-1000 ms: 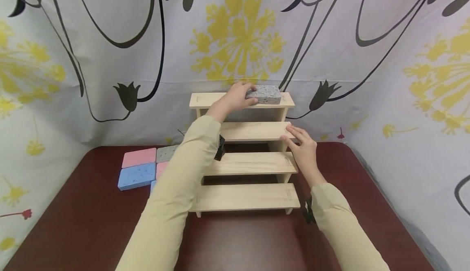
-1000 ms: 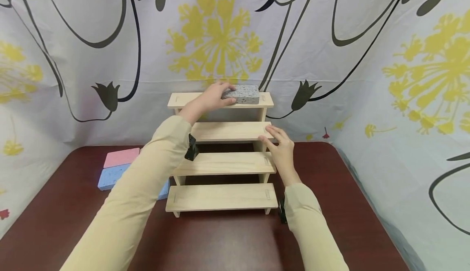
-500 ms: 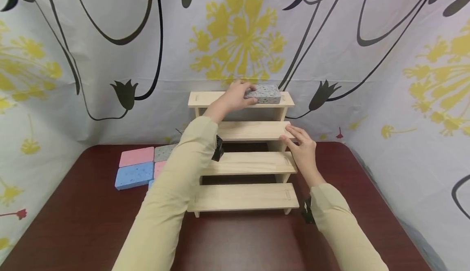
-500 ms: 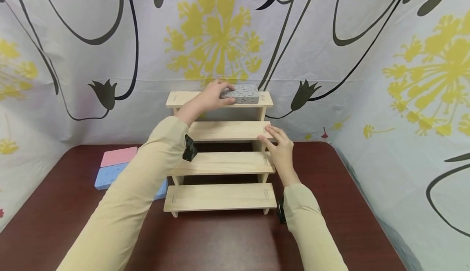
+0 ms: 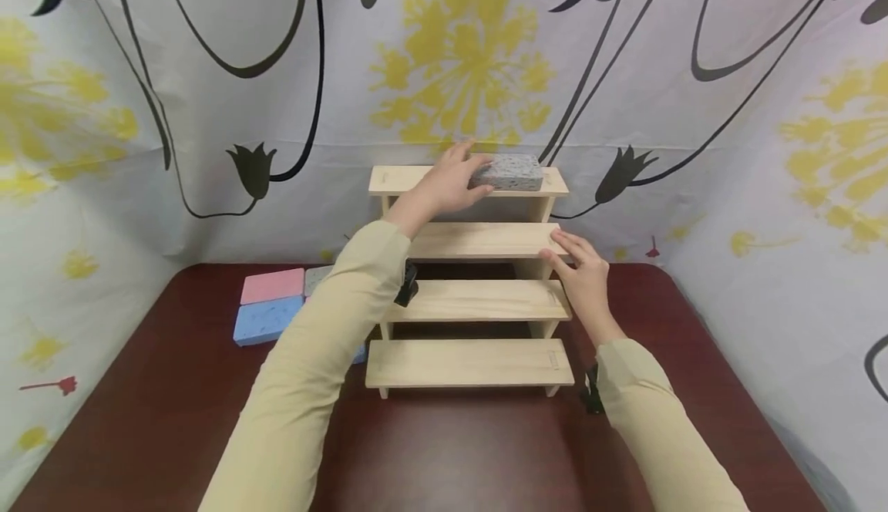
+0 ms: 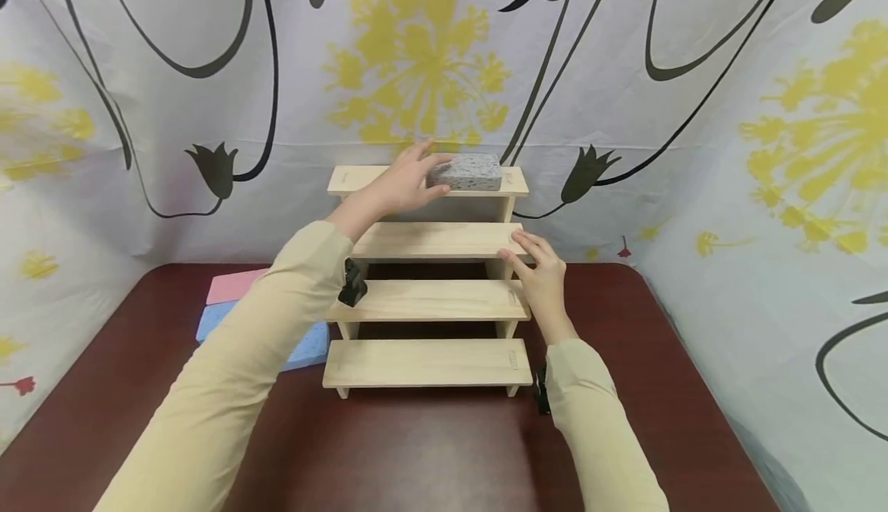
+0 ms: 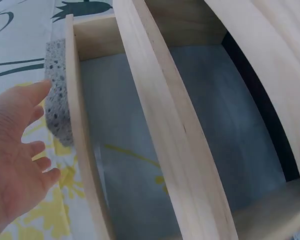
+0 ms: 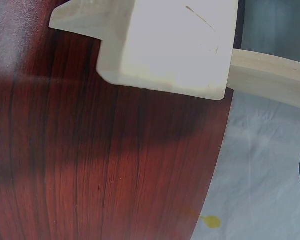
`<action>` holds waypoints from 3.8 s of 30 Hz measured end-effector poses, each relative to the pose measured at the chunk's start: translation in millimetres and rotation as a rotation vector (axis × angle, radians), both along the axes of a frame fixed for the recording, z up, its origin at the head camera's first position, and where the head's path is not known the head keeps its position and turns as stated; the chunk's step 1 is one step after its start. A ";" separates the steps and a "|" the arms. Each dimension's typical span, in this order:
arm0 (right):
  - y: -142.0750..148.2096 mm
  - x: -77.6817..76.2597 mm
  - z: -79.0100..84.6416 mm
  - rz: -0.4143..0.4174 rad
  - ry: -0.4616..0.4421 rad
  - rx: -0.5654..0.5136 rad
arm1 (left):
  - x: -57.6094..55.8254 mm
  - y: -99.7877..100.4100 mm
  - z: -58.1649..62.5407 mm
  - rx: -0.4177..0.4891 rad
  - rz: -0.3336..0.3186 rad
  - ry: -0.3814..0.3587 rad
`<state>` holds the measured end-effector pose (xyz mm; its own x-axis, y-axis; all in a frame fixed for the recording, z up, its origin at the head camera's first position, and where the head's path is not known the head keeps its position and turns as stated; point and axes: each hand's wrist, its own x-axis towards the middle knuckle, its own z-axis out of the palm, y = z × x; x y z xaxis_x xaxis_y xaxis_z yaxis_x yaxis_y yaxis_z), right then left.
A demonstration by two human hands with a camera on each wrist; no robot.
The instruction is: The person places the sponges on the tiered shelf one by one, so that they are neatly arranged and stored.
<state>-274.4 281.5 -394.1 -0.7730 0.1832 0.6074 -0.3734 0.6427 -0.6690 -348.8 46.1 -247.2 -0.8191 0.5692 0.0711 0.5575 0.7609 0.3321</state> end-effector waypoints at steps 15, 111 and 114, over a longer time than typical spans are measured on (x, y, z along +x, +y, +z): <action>-0.8 -0.2 2.2 -0.007 -0.036 -0.001 | 22.7 -86.3 -11.3 -0.015 0.050 -0.007; -3.4 0.2 3.2 -0.016 -0.028 -0.049 | 113.2 -260.2 -163.9 0.179 0.320 0.029; -3.4 0.8 3.3 -0.018 -0.031 -0.048 | 111.7 -258.6 -156.6 0.209 0.348 0.037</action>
